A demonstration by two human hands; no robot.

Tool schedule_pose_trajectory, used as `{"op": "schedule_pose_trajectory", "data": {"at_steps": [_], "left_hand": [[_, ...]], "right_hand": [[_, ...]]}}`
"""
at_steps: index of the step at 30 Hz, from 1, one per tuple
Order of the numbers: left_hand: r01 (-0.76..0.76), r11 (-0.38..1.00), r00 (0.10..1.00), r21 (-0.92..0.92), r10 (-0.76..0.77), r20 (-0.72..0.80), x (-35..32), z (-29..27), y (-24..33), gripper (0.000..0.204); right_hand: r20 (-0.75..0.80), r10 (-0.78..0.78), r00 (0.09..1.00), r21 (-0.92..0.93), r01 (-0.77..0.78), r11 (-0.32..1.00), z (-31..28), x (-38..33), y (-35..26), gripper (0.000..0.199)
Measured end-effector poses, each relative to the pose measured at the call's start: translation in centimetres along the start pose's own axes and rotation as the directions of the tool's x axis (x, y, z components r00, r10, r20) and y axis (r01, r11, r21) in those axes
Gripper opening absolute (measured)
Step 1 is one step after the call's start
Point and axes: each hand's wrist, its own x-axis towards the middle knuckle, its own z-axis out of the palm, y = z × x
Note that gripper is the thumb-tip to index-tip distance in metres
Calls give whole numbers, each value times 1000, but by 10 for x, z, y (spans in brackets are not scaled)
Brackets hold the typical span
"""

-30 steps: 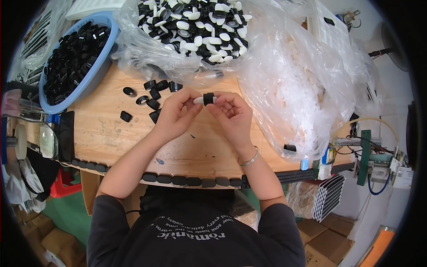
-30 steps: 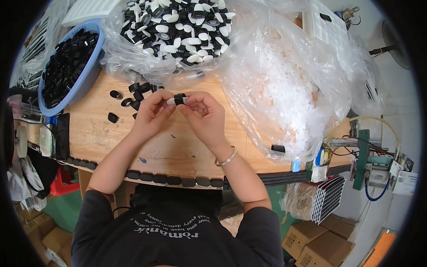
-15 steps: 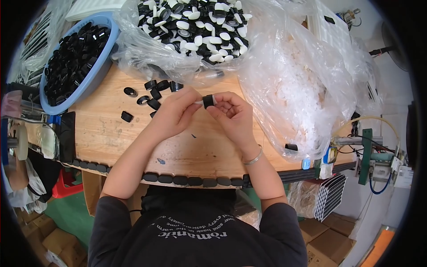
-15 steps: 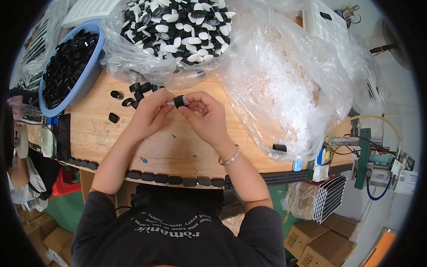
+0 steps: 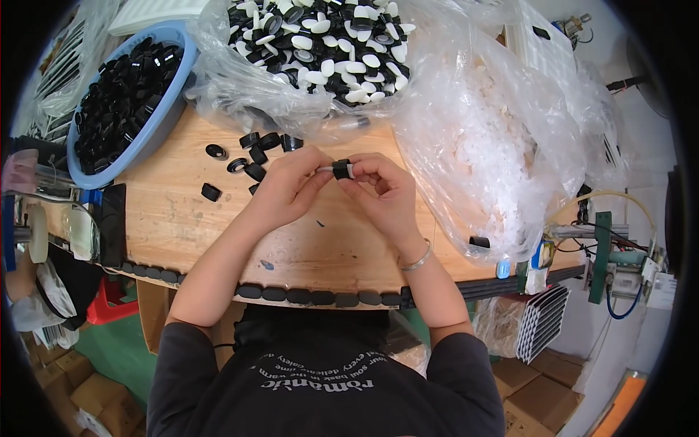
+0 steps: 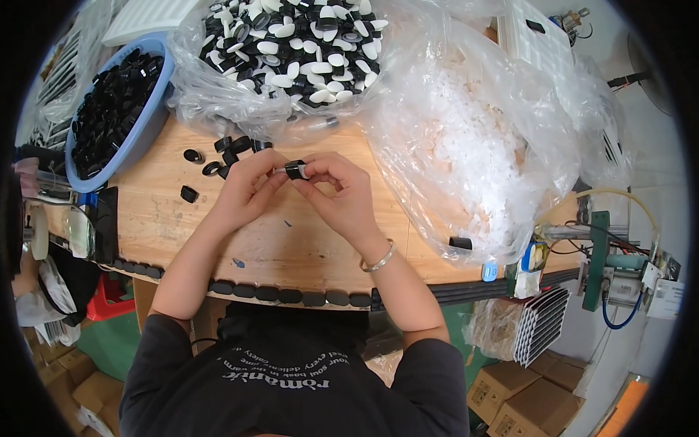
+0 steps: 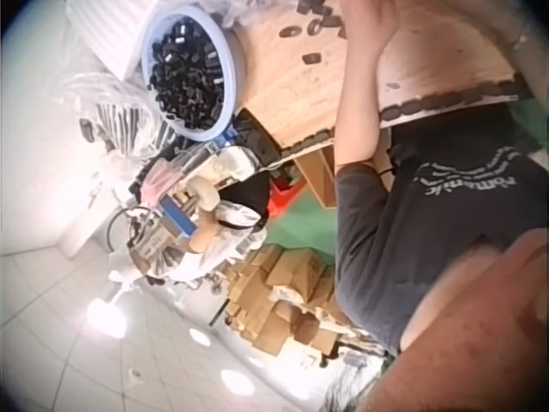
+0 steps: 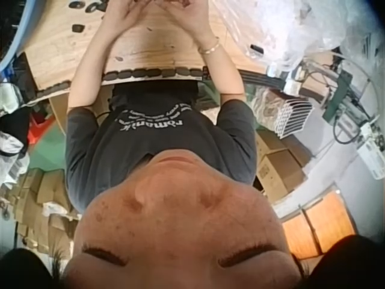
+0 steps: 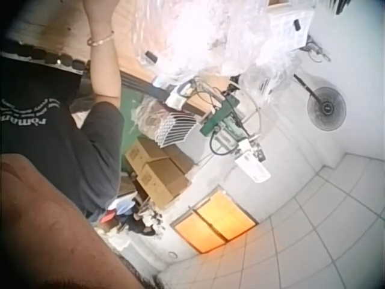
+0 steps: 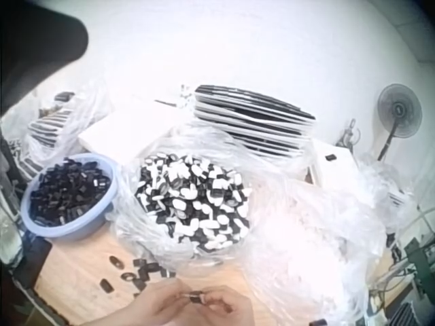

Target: Assembling plastic components by manually inserting white inserts into black plastic rings on a workbench.

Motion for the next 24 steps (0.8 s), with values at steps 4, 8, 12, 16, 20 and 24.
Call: {"op": "schedule_pose_trajectory", "data": {"at_steps": [4, 8, 12, 16, 20, 24], "left_hand": [[-13, 1000, 1000, 4, 13, -8, 0, 0, 0, 7], [-38, 999, 998, 19, 39, -45, 0, 1, 2, 3], [46, 996, 997, -82, -51, -65, 0, 1, 3, 6], [92, 979, 993, -184, -104, -58, -3, 4, -2, 7], [34, 993, 998, -112, -39, -49, -1, 3, 3, 7], [-6, 999, 1000, -32, 6, -4, -1, -2, 2, 6]], "right_hand": [[-12, 46, 999, -6, -46, 999, 1, -2, -3, 22], [-55, 131, 990, 35, -130, 991, 1, -2, -6, 23], [-78, 267, 961, 249, -241, 938, 4, -1, -9, 23], [-74, 290, 954, 298, -257, 919, 4, -2, -7, 23], [-38, 163, 986, 147, -156, 977, 2, -4, -3, 24], [6, 141, 990, 96, -141, 985, 0, -3, -4, 24]]}}
